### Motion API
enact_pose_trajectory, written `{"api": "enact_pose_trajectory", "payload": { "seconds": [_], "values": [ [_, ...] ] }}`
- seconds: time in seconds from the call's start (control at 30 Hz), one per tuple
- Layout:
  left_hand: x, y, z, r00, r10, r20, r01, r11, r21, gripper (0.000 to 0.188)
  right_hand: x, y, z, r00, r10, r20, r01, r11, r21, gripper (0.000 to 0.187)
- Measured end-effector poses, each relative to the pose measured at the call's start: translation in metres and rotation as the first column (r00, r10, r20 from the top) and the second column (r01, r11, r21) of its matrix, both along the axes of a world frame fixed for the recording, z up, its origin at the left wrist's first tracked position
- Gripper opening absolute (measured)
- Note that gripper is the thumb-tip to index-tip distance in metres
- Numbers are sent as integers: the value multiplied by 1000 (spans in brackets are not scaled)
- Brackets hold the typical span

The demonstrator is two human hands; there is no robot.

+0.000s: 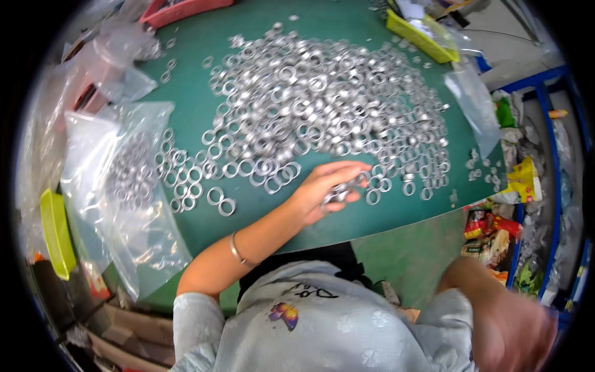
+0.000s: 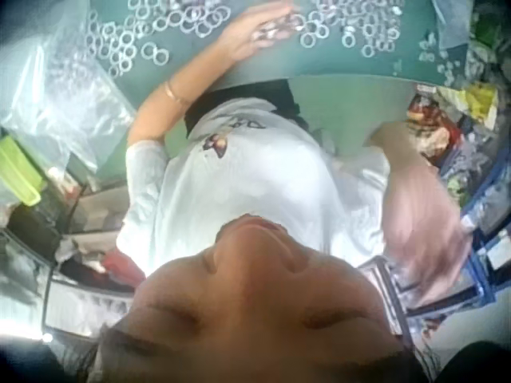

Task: The person sorts through a large pile of small metal rings on a table, picking them up and placing them into a clear plastic bag or holding them in their hand.

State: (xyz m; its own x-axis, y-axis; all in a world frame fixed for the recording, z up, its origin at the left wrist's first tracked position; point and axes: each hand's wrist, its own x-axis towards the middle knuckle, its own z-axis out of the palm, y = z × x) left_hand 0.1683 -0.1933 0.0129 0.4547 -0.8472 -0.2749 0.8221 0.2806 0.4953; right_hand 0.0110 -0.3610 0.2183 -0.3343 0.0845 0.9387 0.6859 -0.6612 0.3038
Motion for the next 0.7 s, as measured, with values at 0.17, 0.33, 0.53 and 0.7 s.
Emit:
{"api": "enact_pose_trajectory", "payload": {
  "seconds": [0.17,0.33,0.53,0.7],
  "values": [
    [1,5,-7,998,56,-38,-56,998,-26,28,68,-21,-118,-49,112,-992,247,964,97,35],
    [2,9,-4,998,61,-9,-61,998,-14,22,84,-28,-173,-68,-302,-951,345,887,-306,25],
    [-5,4,-4,999,51,-15,-51,999,-14,19,82,-30,-197,-6,-415,-910,532,769,-355,16],
    [-7,4,-6,998,20,55,-23,997,72,24,81,-12,-184,214,-100,-972,510,860,24,12]
  ]
}}
